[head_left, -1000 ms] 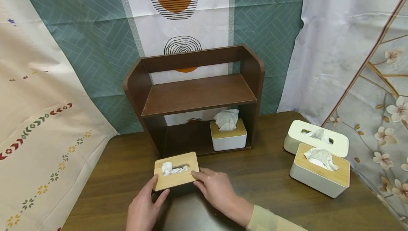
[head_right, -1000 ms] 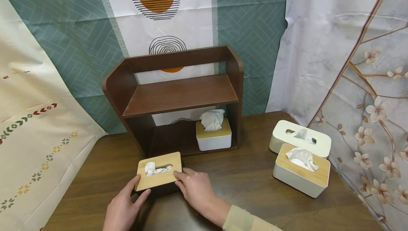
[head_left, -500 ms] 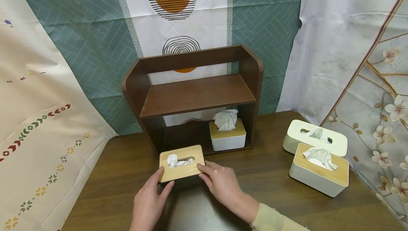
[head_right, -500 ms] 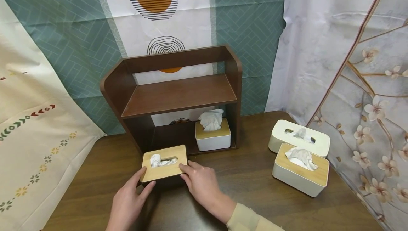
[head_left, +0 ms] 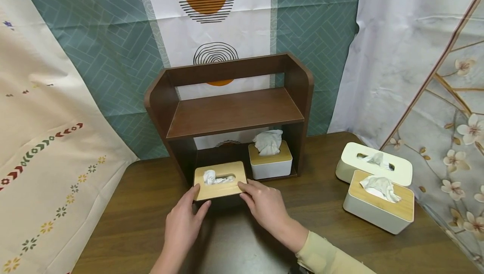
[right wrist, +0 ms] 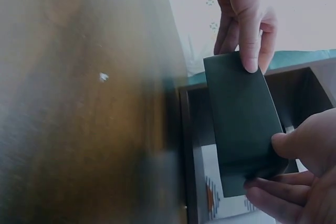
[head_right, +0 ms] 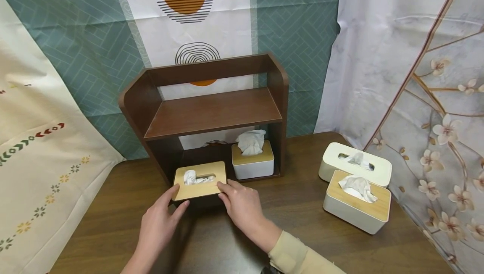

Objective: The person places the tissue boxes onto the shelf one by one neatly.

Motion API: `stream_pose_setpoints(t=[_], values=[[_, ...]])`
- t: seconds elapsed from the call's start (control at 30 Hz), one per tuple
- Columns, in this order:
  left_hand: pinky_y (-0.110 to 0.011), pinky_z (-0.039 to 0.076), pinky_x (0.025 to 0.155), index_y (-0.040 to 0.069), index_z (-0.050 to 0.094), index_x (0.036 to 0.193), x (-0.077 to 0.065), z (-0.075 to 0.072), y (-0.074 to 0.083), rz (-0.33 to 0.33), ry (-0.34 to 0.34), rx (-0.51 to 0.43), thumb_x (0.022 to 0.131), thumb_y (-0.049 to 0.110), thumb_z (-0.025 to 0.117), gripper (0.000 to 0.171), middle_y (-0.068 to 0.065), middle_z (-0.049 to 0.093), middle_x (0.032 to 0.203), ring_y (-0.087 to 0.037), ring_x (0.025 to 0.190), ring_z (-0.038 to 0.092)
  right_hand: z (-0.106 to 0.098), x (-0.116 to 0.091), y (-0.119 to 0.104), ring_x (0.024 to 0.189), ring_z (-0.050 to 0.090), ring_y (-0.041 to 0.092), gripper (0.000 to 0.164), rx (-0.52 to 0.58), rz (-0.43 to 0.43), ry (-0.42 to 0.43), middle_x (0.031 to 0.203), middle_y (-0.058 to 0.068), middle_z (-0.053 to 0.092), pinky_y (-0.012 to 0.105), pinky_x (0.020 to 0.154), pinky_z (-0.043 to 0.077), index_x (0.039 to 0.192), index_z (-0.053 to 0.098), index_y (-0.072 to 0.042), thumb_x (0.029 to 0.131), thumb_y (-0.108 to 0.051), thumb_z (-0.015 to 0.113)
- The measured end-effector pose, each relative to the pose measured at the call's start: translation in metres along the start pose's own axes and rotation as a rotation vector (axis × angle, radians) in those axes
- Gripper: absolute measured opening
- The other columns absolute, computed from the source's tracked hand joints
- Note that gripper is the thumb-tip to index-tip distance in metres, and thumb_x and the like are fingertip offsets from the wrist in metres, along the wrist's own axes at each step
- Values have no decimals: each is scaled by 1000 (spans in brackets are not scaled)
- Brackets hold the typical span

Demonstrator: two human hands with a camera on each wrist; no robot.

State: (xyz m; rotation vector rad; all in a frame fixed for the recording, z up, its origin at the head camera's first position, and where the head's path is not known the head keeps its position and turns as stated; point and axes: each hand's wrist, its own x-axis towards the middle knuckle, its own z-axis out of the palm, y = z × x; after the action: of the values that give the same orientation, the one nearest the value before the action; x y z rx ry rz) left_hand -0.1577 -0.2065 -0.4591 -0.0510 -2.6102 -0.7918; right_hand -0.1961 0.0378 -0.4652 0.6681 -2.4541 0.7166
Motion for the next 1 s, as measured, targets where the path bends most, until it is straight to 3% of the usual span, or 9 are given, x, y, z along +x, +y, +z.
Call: stream_pose_setpoints(t=[0.7,1.0], values=[[-71,54,100,0,64,150,42,20,-12,12,40,-34,97,13,87,59,-28,63,151,-48,134,64,19,37,7,116,77,40,32,61,93,-19,135,20,75,60,86,64,137,79,-11,105,-18,78],[-69,53,102,0,62,152,53,31,-20,-15,19,-53,98,9,83,58,-28,61,153,-49,136,63,29,46,8,120,75,40,32,50,123,-27,137,20,74,58,87,64,137,77,-9,105,-13,77]])
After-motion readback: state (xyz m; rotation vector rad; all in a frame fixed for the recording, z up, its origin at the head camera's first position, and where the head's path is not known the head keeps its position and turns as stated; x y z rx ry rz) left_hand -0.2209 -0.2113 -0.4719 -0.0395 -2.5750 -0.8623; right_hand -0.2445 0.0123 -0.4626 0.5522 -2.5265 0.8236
